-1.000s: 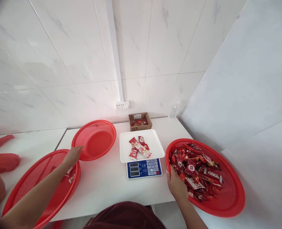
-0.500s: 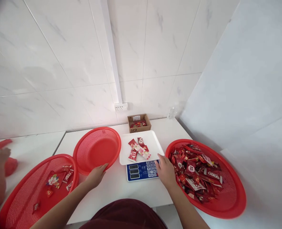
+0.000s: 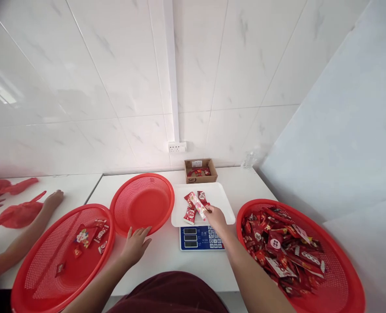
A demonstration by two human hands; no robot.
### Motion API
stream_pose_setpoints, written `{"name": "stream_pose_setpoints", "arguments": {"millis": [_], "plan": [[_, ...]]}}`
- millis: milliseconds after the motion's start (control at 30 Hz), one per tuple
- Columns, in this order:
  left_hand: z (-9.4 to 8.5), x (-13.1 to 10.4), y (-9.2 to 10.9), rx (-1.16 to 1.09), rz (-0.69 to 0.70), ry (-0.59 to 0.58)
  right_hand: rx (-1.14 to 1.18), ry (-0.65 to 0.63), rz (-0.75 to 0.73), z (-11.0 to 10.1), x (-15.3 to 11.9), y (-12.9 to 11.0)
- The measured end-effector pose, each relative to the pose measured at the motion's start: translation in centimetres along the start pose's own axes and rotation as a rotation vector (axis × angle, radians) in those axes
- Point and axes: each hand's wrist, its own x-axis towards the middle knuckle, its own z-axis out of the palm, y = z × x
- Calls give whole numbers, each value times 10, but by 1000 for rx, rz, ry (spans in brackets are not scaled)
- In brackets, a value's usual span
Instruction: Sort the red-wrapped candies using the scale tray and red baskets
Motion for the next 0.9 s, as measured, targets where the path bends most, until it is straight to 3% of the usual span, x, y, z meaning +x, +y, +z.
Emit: {"name": "stream_pose_setpoints", "arguments": {"millis": [133, 233, 400, 500, 633, 733, 833, 900], "plan": [[-3, 5, 2, -5, -11, -15, 308, -122, -144, 6, -11, -41], [-2, 8, 3, 10, -24, -13, 259, -211, -282, 19, -15, -55], [0, 10, 4, 66, -22, -3, -337, -108, -336, 43, -13, -34], [1, 9, 4, 95, -10, 18, -494, -97, -331, 51, -14, -19], [7, 10, 2, 101, -14, 42, -517, -38, -343, 53, -13, -9], [14, 13, 7, 43, -2, 167, -494, -15, -319, 48, -10, -5], [17, 15, 24, -189, 112, 314, -364, 12, -297, 46, -10, -7], [14, 17, 43, -433, 163, 313, -167, 50, -261, 48, -15, -13]]}}
